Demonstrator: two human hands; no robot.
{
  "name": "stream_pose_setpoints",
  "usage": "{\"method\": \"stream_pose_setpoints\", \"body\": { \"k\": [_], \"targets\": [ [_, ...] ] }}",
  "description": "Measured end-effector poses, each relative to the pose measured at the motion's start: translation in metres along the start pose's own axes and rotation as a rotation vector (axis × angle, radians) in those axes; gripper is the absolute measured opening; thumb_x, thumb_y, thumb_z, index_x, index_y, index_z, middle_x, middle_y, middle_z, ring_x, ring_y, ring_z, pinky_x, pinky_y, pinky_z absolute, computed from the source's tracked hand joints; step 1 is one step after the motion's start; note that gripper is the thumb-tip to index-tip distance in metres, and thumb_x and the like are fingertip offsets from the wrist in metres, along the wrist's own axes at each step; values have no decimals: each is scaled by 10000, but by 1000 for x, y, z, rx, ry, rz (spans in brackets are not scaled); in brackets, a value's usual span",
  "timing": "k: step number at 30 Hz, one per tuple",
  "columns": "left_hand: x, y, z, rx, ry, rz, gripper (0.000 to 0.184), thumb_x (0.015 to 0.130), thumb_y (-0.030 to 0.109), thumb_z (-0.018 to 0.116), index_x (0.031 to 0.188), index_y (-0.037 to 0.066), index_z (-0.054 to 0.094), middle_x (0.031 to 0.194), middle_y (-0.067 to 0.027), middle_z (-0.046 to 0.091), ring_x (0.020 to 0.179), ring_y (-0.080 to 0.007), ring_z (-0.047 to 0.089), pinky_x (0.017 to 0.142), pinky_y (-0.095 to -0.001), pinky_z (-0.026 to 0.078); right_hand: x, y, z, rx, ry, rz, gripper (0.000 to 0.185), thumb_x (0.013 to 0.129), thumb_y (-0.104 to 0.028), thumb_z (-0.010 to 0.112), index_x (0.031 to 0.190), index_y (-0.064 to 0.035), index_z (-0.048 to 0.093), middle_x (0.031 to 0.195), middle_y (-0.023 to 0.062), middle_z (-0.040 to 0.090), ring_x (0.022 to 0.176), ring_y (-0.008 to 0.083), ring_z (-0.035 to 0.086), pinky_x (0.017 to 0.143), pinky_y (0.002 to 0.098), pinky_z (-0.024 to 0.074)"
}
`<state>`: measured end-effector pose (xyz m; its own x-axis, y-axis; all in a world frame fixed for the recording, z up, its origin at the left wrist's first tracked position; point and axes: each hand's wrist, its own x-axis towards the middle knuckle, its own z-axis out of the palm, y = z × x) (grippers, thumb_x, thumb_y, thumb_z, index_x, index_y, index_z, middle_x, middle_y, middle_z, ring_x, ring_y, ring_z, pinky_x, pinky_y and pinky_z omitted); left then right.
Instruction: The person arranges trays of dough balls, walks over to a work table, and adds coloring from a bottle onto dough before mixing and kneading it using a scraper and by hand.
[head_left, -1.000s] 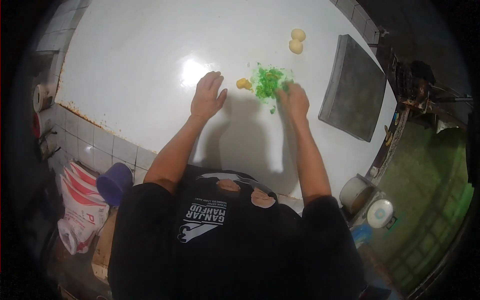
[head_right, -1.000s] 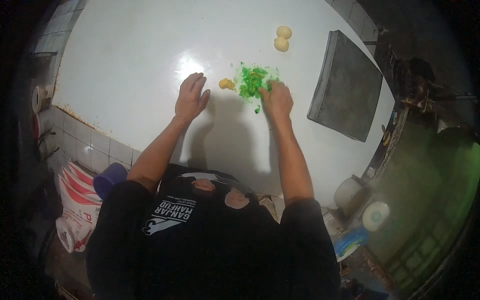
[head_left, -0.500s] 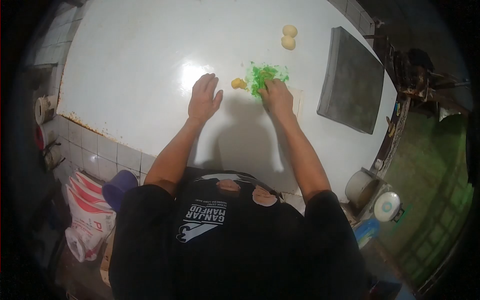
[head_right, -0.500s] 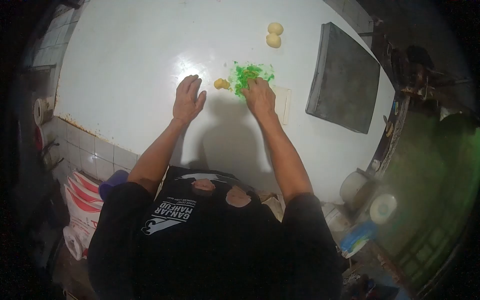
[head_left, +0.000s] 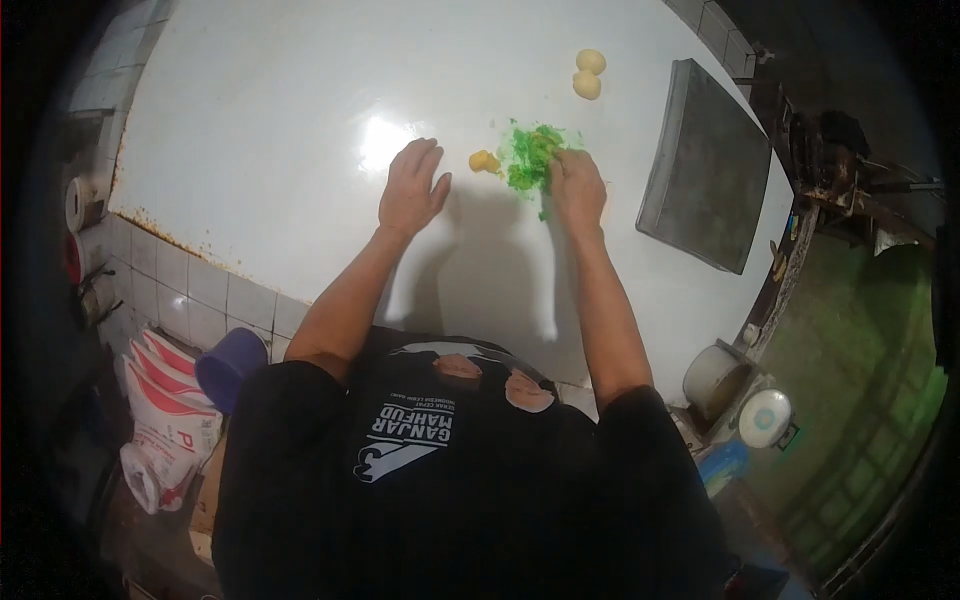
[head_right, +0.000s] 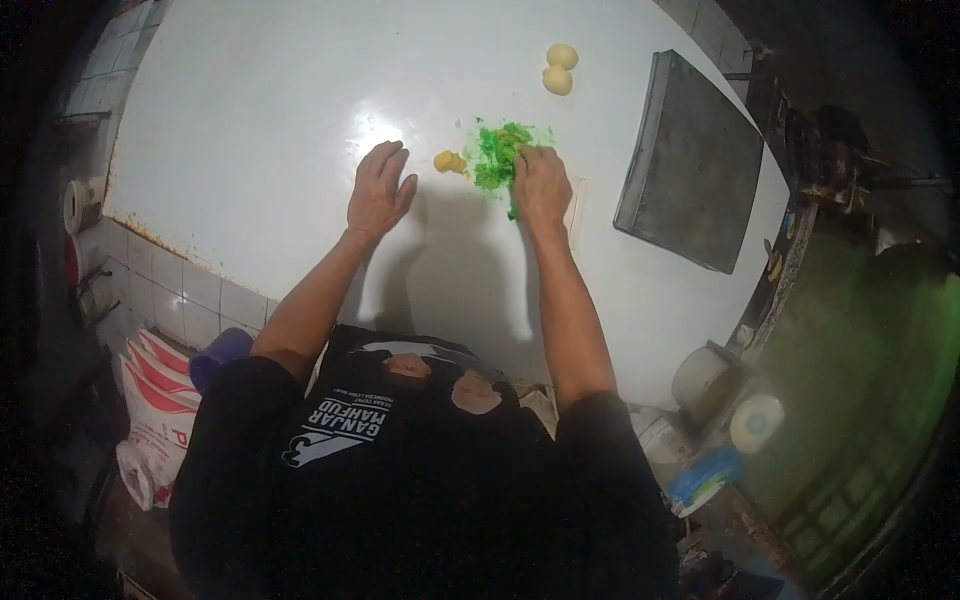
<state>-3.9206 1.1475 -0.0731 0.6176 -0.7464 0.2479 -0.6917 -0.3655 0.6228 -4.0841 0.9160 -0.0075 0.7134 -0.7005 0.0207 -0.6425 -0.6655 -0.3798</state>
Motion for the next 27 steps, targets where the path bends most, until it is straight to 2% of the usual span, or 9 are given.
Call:
{"method": "stream_pose_setpoints", "body": {
  "k": [2, 5, 11, 13, 18, 20, 23, 26, 27],
  "targets": [
    [-2, 0, 1, 7, 13, 19, 473, 920, 186, 733, 1347, 31, 603, 1424, -168, 577, 1355, -388, 524, 1147, -496, 435, 0, 6, 16, 27, 99, -91, 176, 944, -168, 682, 1068, -74, 764, 1046, 165, 722, 1002, 395, 677, 868, 511, 554],
    [0, -1, -1, 1, 20, 23, 468, 922, 187, 727, 1346, 30, 606, 1428, -177, 574, 1347, -390, 528, 1141, -496, 436, 2, 14, 29, -47, -57, -58, 189, 934, -155, 689, 1093, -78, 759, 1077, 138, 724, 1033, 382, 670, 894, 508, 546],
    [4, 3, -6, -79, 19, -29, 463, 907, 184, 743, 1334, 41, 632, 1413, -177, 595, 1331, -379, 543, 1121, -485, 449, 12, 4, 10, 157, -51, 166, 188, 910, -150, 686, 1074, -96, 761, 1073, 114, 729, 1031, 353, 673, 905, 488, 536],
    [7, 14, -7, -129, 5, -60, 472, 895, 182, 759, 1331, 46, 638, 1400, -174, 609, 1325, -375, 551, 1111, -481, 455, 4, -6, 9, -7, 52, -166, 214, 908, -117, 647, 1085, -101, 766, 1086, 127, 732, 1010, 345, 666, 860, 488, 516],
    [29, 44, 8, -121, -53, 87, 436, 873, 112, 784, 1287, 51, 661, 1325, -156, 660, 1227, -367, 600, 1031, -480, 488, -6, 5, 36, -116, -3, -299, 292, 910, -61, 584, 1137, -81, 766, 1082, 142, 736, 939, 340, 635, 780, 476, 467],
    [32, 43, 11, -136, -72, 81, 399, 882, 74, 764, 1268, 52, 666, 1280, -158, 668, 1193, -361, 612, 1004, -466, 503, -1, -3, 14, -117, -145, -157, 296, 902, -80, 626, 1172, -87, 749, 1088, 127, 733, 976, 326, 639, 814, 472, 483],
    [29, 33, 17, -180, -142, 22, 377, 903, 61, 732, 1272, 48, 661, 1228, -168, 673, 1171, -368, 622, 986, -458, 517, -20, -7, -10, -42, -147, -68, 327, 890, -107, 683, 1214, -85, 727, 1117, 114, 731, 1002, 315, 642, 846, 466, 496],
    [29, 33, 21, -271, -107, 10, 331, 945, 55, 682, 1274, 40, 656, 1177, -176, 678, 1088, -369, 661, 933, -449, 545, -37, 3, 3, -40, -1, -160, 356, 875, -135, 735, 1228, -87, 720, 1097, 89, 730, 1010, 307, 645, 870, 462, 503],
    [26, 34, 22, -351, -93, -69, 343, 929, 38, 688, 1271, 42, 660, 1150, -180, 671, 1037, -372, 654, 902, -445, 543, -41, 4, 11, -37, -2, -150, 356, 875, -135, 735, 1228, -87, 720, 1097, 89, 730, 1010, 307, 645, 870, 462, 503]
  ]
}}
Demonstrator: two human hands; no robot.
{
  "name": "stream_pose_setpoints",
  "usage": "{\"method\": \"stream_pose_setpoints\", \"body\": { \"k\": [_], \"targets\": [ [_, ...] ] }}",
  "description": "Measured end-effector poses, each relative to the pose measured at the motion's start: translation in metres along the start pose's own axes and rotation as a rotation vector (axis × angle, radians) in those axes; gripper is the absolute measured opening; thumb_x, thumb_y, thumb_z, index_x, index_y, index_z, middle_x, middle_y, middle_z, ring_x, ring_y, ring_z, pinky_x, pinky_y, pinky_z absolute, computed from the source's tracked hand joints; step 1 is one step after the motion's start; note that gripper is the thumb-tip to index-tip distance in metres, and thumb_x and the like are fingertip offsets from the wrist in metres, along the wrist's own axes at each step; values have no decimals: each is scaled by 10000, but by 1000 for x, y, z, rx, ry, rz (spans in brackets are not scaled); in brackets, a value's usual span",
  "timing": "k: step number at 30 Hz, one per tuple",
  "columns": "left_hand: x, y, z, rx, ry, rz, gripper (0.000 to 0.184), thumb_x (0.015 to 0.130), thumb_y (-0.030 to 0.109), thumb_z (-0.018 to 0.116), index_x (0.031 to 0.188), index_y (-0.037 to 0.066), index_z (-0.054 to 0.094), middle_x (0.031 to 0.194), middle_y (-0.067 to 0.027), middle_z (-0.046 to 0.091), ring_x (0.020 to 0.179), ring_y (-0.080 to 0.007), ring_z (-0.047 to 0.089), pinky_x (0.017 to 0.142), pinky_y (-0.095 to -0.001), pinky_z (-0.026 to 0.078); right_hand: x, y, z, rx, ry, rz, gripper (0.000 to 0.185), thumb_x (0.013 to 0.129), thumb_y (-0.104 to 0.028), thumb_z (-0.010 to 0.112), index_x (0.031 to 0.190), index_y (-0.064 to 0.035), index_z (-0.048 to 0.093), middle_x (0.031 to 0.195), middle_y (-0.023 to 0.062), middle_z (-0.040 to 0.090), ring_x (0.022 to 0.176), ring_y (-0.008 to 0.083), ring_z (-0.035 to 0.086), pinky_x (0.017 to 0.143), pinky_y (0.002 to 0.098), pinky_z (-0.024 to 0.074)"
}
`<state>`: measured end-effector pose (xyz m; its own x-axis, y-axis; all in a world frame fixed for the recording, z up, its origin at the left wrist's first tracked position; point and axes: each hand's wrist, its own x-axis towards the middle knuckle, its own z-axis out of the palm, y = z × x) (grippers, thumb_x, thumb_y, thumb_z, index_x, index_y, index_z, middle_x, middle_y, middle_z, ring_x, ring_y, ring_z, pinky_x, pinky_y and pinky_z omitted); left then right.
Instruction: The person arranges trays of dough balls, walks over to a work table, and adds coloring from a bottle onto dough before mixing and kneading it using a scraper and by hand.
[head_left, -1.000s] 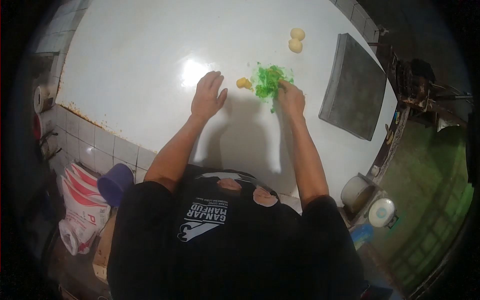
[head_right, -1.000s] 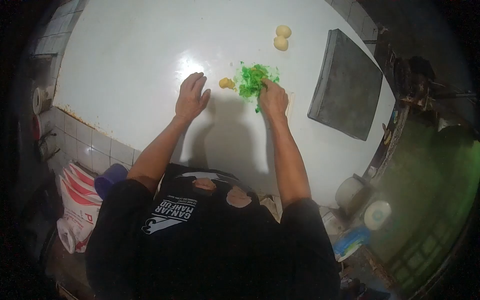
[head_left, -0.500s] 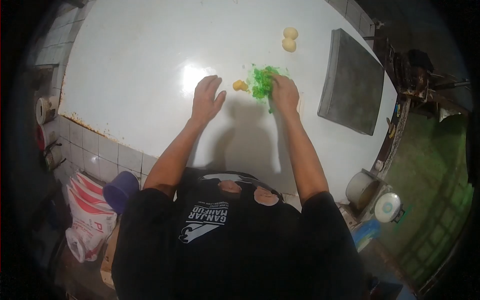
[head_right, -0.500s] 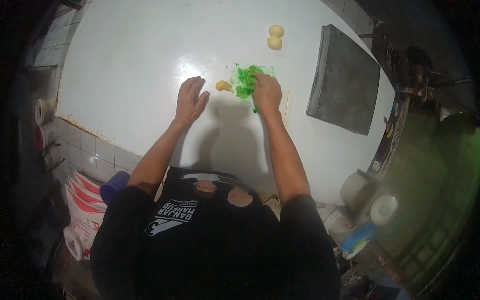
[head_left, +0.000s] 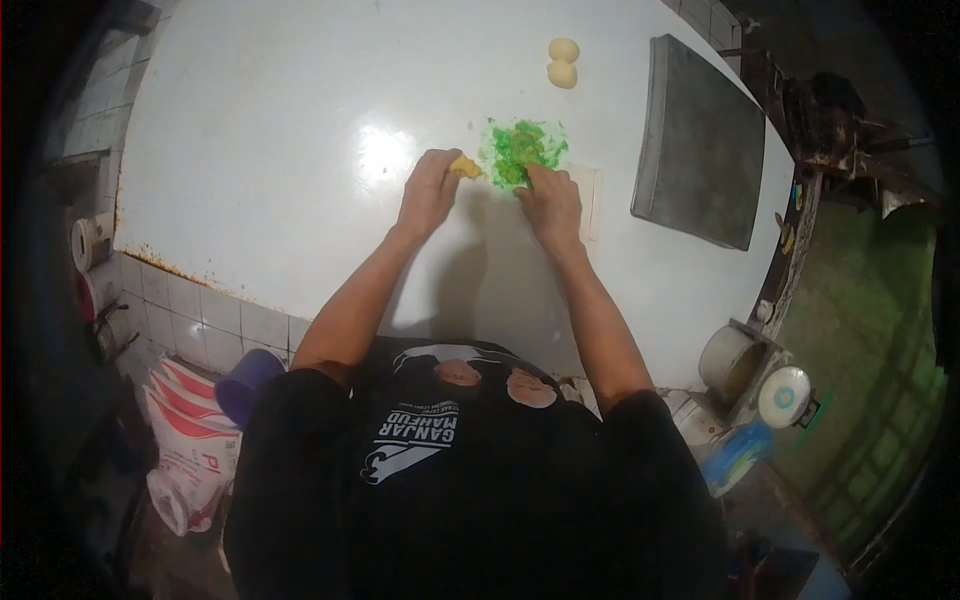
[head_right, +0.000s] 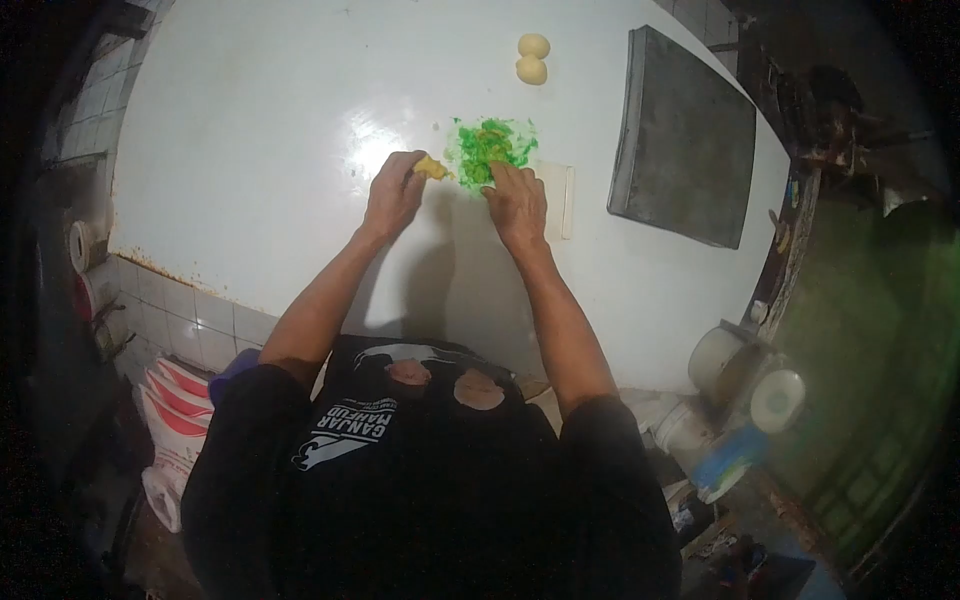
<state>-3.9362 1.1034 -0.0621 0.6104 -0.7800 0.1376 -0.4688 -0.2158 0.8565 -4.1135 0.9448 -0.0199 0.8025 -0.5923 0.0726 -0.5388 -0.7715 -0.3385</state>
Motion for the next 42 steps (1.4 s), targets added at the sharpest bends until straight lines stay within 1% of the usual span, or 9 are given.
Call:
{"method": "stream_pose_setpoints", "body": {
  "k": [5, 8, 14, 24, 27, 30, 34, 36, 42],
  "targets": [
    [-9, 16, -3, -49, -24, -108, 396, 941, 37, 685, 1334, 40, 644, 1056, -167, 675, 903, -293, 675, 812, -392, 557, 7, 11, 25, -120, 69, -95, 293, 863, -162, 756, 1150, -100, 755, 1042, 68, 707, 996, 283, 641, 848, 425, 505],
    [-13, 19, 3, -500, 10, -420, 419, 983, 79, 669, 1392, 2, 629, 1043, -93, 699, 906, -149, 663, 801, -317, 565, 11, -4, 1, 7, 168, -60, 271, 880, -195, 765, 1126, -80, 770, 1096, 101, 722, 1042, 303, 656, 875, 424, 526],
    [-13, 32, -2, -837, -380, -672, 364, 1072, 184, 632, 1373, -21, 637, 1170, -87, 718, 1035, -160, 694, 927, -333, 597, -6, -50, -23, 654, -167, 145, 366, 919, -282, 777, 1181, -29, 743, 1155, 184, 740, 1087, 359, 694, 945, 440, 547],
    [-46, 20, 11, -903, -540, -756, 351, 1067, 240, 642, 1286, -32, 680, 1102, -120, 735, 987, -182, 706, 870, -337, 597, -45, -47, -4, 551, -202, 290, 349, 928, -265, 742, 1167, -11, 731, 989, 200, 750, 864, 344, 733, 793, 447, 569],
    [-39, 28, 12, -1081, -336, -758, 337, 1058, 224, 650, 1249, -50, 689, 1082, -135, 737, 945, -194, 710, 846, -331, 590, -25, -32, -20, 640, -253, 450, 357, 939, -239, 722, 1191, 13, 713, 1026, 204, 760, 895, 343, 740, 819, 448, 564],
    [-15, 31, -11, -554, 14, -513, 335, 1015, 192, 671, 1255, -41, 683, 1071, -130, 744, 892, -205, 718, 871, -343, 581, 0, -12, -41, 888, -117, 806, 324, 949, -217, 703, 1181, 8, 720, 1108, 212, 765, 980, 332, 747, 887, 426, 564],
    [-2, 8, -29, -130, 147, -188, 360, 985, 146, 677, 1299, -30, 664, 1310, -226, 683, 1146, -334, 694, 979, -419, 552, 9, 7, -31, 525, 93, 381, 226, 976, -161, 662, 1124, -12, 747, 1095, 182, 753, 986, 336, 720, 881, 429, 562],
    [-1, -5, -38, 331, -35, 129, 446, 967, 125, 694, 1380, -25, 617, 1435, -259, 605, 1317, -411, 587, 1103, -467, 482, 6, 13, -12, 412, 200, 156, 194, 982, -143, 650, 1087, -20, 758, 1058, 167, 747, 968, 341, 707, 868, 438, 561],
    [-23, -12, -36, 185, 68, -16, 624, 952, 162, 736, 1501, -19, 502, 1546, -252, 501, 1437, -417, 475, 1196, -491, 409, 12, 26, 12, 71, 71, 28, 148, 957, -152, 663, 958, -43, 763, 982, 138, 725, 969, 336, 699, 841, 458, 561]
  ]
}}
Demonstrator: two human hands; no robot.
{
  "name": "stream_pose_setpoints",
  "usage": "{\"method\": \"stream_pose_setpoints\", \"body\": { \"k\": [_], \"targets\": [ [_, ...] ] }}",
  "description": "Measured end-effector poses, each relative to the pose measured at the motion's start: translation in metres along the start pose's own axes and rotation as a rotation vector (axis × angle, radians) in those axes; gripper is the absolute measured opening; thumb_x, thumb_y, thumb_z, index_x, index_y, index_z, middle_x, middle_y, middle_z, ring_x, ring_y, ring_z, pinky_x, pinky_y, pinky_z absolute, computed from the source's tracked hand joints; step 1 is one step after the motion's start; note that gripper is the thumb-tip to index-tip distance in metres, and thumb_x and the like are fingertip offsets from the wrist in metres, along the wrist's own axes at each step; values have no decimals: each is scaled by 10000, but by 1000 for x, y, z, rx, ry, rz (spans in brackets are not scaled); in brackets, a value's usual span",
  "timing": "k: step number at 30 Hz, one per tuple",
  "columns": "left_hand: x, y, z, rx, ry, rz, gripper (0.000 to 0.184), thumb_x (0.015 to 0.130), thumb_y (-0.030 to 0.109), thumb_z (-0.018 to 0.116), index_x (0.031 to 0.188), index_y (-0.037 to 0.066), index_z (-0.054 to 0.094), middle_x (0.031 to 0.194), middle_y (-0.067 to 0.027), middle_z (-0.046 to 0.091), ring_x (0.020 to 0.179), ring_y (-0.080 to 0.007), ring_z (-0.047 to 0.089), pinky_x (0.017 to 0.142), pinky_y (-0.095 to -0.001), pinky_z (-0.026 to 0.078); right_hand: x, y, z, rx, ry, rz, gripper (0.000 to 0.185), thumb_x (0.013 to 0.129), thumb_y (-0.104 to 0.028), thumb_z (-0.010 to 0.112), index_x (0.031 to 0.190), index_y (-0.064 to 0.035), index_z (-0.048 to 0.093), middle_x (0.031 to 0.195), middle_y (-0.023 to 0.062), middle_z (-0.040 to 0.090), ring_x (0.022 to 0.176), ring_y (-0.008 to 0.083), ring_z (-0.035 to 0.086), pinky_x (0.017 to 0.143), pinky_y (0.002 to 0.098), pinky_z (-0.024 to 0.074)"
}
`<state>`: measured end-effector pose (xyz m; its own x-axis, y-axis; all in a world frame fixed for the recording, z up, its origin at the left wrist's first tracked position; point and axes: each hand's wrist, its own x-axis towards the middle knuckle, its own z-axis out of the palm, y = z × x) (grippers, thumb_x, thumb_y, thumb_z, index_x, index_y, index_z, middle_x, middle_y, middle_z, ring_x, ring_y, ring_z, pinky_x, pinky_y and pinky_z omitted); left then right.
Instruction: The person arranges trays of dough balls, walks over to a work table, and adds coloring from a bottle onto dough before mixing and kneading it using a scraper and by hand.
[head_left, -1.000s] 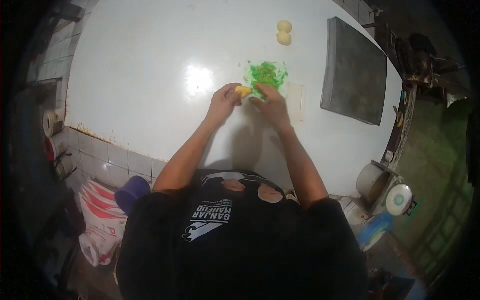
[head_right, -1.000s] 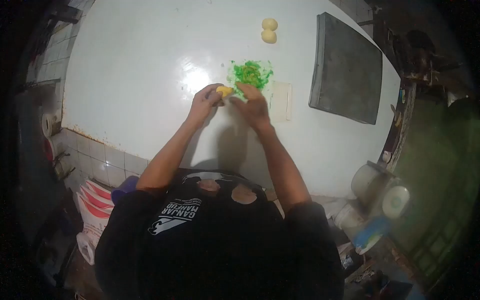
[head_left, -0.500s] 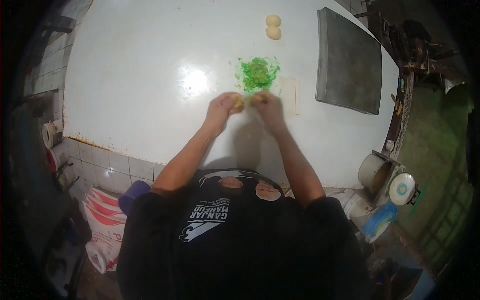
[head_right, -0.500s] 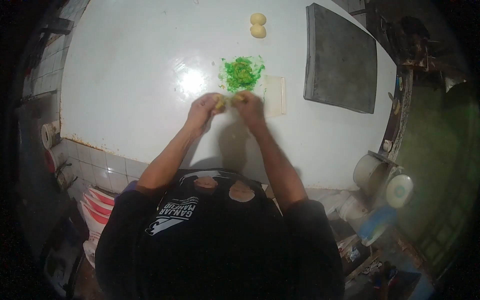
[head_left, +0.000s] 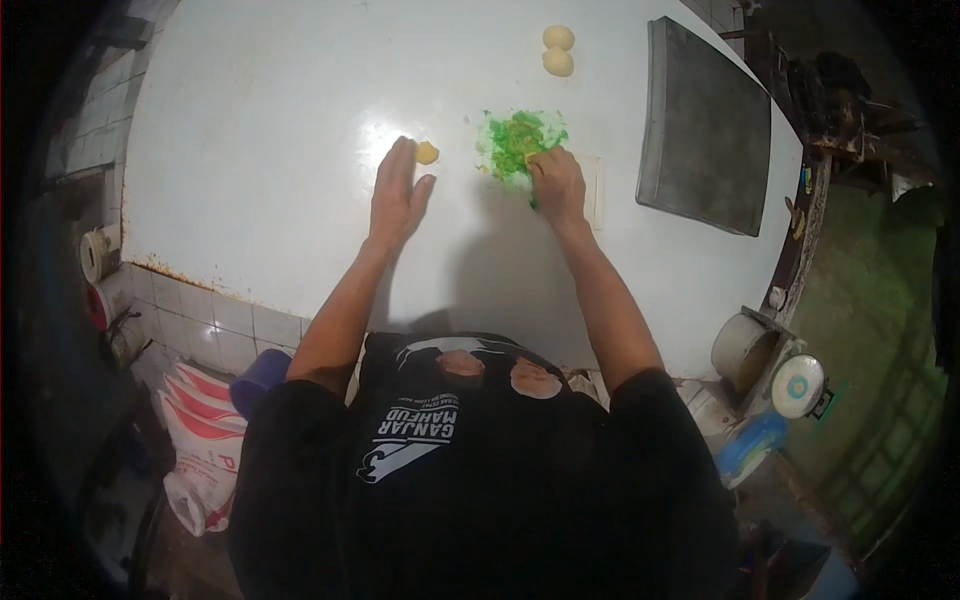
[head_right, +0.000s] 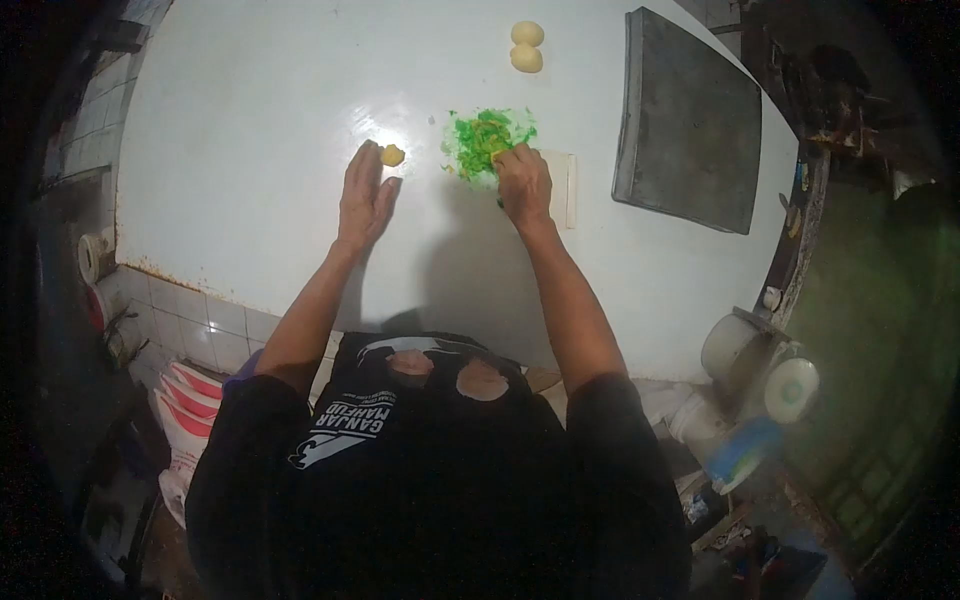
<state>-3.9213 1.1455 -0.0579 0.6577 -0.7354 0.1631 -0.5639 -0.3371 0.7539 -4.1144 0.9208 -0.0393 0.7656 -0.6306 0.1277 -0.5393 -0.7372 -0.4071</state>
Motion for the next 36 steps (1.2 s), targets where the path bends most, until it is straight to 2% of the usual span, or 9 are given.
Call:
{"method": "stream_pose_setpoints", "body": {
  "k": [3, 8, 12, 17, 19, 24, 29, 34, 36],
  "targets": [
    [-2, -5, 5, 36, -22, 1, 657, 953, 182, 741, 1521, -11, 476, 1582, -244, 459, 1457, -408, 449, 1207, -481, 404, 15, 10, -1, 8, -72, 21, 123, 931, -142, 720, 986, -50, 780, 1016, 126, 726, 950, 332, 697, 813, 408, 549],
    [-6, -12, 4, 14, 5, 17, 664, 959, 201, 736, 1528, -7, 464, 1580, -232, 462, 1452, -406, 448, 1204, -475, 405, 17, 10, -29, 430, -212, 679, 209, 965, -168, 678, 1084, -16, 758, 1046, 180, 700, 968, 377, 682, 854, 439, 553],
    [-5, -8, 8, 31, 13, 18, 649, 963, 217, 731, 1517, -7, 478, 1573, -223, 474, 1445, -402, 453, 1199, -478, 404, -9, -8, 0, 237, -13, 53, 191, 923, -129, 700, 1088, -52, 760, 1046, 175, 694, 1017, 369, 676, 873, 434, 547],
    [-9, -11, 6, 64, -9, 37, 644, 959, 221, 734, 1509, -5, 485, 1566, -216, 485, 1435, -398, 465, 1190, -474, 415, 13, 3, 5, 16, -54, 113, 168, 915, -105, 692, 1055, -51, 767, 1019, 178, 693, 968, 369, 677, 843, 433, 549],
    [-3, -10, 9, 57, 10, 27, 642, 958, 220, 735, 1506, -5, 488, 1564, -213, 488, 1431, -398, 468, 1186, -474, 419, 35, 4, -19, 405, -225, 639, 158, 933, -105, 675, 1045, -50, 771, 1005, 182, 693, 934, 376, 676, 839, 452, 544],
    [-4, -9, 8, 79, 11, 45, 636, 948, 212, 740, 1495, -3, 496, 1550, -213, 497, 1417, -398, 481, 1179, -472, 429, 0, 6, 10, 20, -11, -71, 201, 932, -37, 624, 1103, -38, 729, 1055, 160, 678, 992, 365, 664, 814, 459, 551],
    [-7, -10, 8, 86, 5, 59, 632, 947, 207, 739, 1492, -4, 498, 1539, -216, 506, 1408, -402, 490, 1169, -475, 436, -9, -10, -9, -134, -274, -129, 200, 931, -56, 632, 1108, -35, 721, 1092, 160, 683, 1013, 379, 668, 852, 470, 555],
    [-9, -11, 9, 73, 11, 58, 624, 950, 213, 736, 1488, -2, 502, 1538, -219, 506, 1406, -406, 490, 1171, -477, 435, -1, -13, -62, 365, -356, 496, 230, 933, -75, 667, 1151, -16, 710, 1166, 197, 678, 1053, 425, 661, 903, 479, 544],
    [-5, -12, 9, 77, 22, 64, 619, 952, 221, 732, 1483, 0, 504, 1542, -220, 501, 1406, -409, 488, 1175, -481, 430, -35, 5, -42, 309, -271, 265, 232, 934, -69, 669, 1159, -23, 695, 1146, 199, 670, 1044, 424, 657, 897, 481, 543]
  ]
}}
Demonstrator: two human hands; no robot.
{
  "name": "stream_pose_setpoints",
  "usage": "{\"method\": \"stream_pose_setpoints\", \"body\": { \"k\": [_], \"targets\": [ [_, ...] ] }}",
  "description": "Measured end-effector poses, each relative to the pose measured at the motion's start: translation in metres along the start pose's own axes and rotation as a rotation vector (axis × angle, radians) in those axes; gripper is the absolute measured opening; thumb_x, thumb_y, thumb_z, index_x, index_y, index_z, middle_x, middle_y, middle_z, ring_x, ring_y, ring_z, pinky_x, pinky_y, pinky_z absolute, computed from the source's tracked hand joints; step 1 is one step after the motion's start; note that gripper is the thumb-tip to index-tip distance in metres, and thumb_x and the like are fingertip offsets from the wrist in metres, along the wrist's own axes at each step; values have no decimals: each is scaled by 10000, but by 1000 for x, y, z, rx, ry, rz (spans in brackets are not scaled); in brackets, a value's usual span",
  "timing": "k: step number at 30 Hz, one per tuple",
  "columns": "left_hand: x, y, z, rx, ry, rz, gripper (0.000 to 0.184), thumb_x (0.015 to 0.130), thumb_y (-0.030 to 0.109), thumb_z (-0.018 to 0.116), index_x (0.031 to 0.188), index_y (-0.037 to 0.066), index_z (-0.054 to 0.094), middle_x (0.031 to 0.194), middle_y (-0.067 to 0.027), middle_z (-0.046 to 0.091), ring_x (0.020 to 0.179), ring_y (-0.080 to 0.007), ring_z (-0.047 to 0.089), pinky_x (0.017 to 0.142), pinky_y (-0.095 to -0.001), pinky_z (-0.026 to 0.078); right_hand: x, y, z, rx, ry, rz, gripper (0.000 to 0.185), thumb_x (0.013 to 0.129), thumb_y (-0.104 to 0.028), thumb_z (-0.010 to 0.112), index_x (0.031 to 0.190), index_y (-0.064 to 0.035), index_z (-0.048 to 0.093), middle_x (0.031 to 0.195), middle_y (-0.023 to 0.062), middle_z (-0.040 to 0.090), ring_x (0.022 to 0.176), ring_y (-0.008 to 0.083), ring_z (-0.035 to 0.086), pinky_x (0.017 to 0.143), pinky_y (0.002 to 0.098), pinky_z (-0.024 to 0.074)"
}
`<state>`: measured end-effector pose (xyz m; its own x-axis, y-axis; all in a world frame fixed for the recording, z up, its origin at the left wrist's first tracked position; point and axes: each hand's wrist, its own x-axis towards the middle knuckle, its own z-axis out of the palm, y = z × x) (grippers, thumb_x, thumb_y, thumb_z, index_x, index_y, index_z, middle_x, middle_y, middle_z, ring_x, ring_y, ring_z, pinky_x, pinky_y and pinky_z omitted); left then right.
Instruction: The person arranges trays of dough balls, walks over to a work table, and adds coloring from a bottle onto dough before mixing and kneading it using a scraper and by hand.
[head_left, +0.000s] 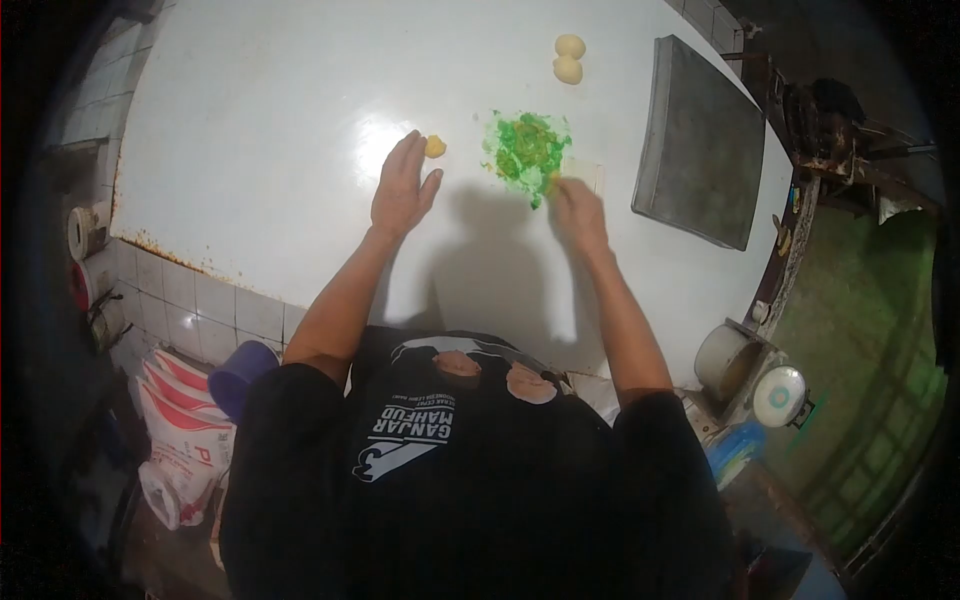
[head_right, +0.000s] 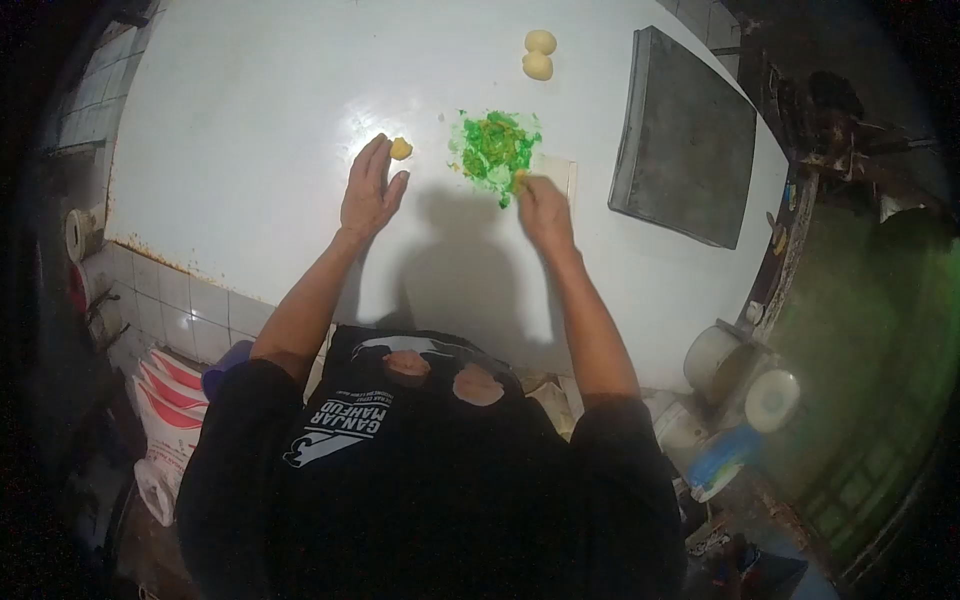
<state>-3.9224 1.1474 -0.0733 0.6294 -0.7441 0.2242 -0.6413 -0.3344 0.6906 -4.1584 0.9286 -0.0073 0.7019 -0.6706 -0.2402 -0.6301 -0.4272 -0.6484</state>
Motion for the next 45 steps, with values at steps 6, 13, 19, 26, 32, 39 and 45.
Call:
{"method": "stream_pose_setpoints", "body": {
  "k": [6, 13, 19, 26, 32, 39, 45],
  "targets": [
    [1, 3, -1, 15, -10, 3, 619, 950, 215, 727, 1485, -1, 501, 1547, -217, 499, 1416, -405, 478, 1181, -481, 421, 2, 17, 34, -192, 107, -240, 164, 956, -101, 665, 1104, -34, 691, 1064, 190, 631, 981, 401, 631, 889, 497, 515],
    [2, 5, 1, 26, -9, -14, 625, 945, 210, 732, 1485, -3, 500, 1545, -215, 501, 1415, -396, 481, 1179, -478, 424, 58, 0, 14, -1, 353, -228, 166, 960, -105, 661, 1077, -47, 763, 1047, 167, 652, 978, 383, 660, 877, 481, 528],
    [0, 4, -1, -2, -11, -20, 624, 936, 187, 741, 1482, -1, 505, 1537, -214, 511, 1398, -397, 497, 1169, -475, 435, 59, -19, -2, 125, 167, 216, 237, 909, -155, 745, 1119, -45, 735, 1047, 117, 727, 917, 281, 692, 796, 387, 548],
    [7, 3, -3, 20, 6, -7, 626, 928, 195, 753, 1475, 1, 519, 1534, -208, 517, 1397, -390, 504, 1171, -466, 434, 57, -19, 9, -154, 117, 58, 329, 901, -277, 791, 1137, -47, 784, 1036, 138, 742, 994, 250, 696, 876, 357, 537],
    [6, 7, -2, -13, 26, -18, 591, 916, 176, 757, 1452, 27, 557, 1500, -197, 553, 1374, -389, 522, 1156, -471, 438, 41, 8, -8, 226, 223, 245, 319, 927, -259, 753, 1180, -68, 786, 1001, 127, 735, 973, 253, 701, 896, 346, 541],
    [22, 11, -4, -10, 9, -15, 344, 944, 134, 726, 1273, 46, 674, 1236, -160, 674, 1172, -368, 607, 994, -467, 499, 58, 4, -1, 14, 374, -6, 239, 927, -165, 722, 1134, -53, 764, 1079, 153, 727, 998, 320, 691, 877, 415, 545],
    [33, 13, -8, -161, 41, -165, 268, 950, 100, 702, 1213, 50, 689, 1169, -151, 682, 1109, -356, 620, 934, -447, 528, 91, 6, 14, -254, 144, -128, 242, 952, -109, 655, 1166, -76, 762, 1122, 190, 710, 1038, 388, 672, 917, 463, 549]
  ]
}}
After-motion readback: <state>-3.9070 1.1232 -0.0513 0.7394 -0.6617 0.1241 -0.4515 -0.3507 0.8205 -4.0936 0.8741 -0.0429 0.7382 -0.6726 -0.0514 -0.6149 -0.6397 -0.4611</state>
